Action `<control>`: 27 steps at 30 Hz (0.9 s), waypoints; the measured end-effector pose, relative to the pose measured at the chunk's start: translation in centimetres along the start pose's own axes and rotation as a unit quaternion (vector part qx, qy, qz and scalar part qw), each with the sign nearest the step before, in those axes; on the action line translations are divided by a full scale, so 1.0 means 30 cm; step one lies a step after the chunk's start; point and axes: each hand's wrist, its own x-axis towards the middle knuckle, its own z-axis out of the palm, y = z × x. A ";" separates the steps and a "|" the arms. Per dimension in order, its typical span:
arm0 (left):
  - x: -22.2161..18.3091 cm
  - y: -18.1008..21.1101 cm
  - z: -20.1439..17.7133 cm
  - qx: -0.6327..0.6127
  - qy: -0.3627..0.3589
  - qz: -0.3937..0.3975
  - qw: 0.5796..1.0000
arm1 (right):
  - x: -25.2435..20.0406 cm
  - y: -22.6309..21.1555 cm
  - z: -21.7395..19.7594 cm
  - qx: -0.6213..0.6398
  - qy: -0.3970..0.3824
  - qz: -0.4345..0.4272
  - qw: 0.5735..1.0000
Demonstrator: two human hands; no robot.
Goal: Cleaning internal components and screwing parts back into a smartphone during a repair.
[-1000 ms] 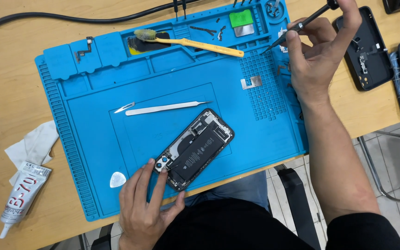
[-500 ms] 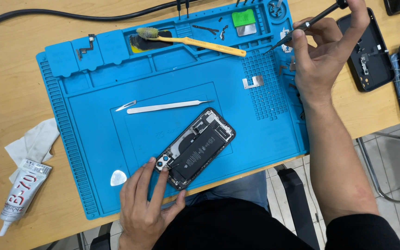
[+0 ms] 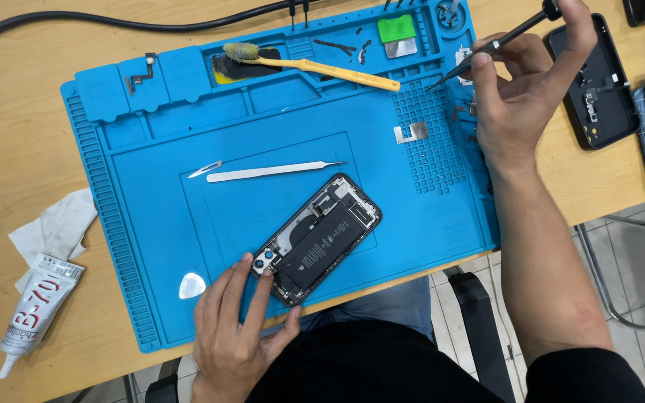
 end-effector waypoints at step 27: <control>0.024 -0.048 -0.043 -0.002 0.057 0.033 0.998 | -0.187 -0.507 0.413 0.114 -0.148 -0.098 0.978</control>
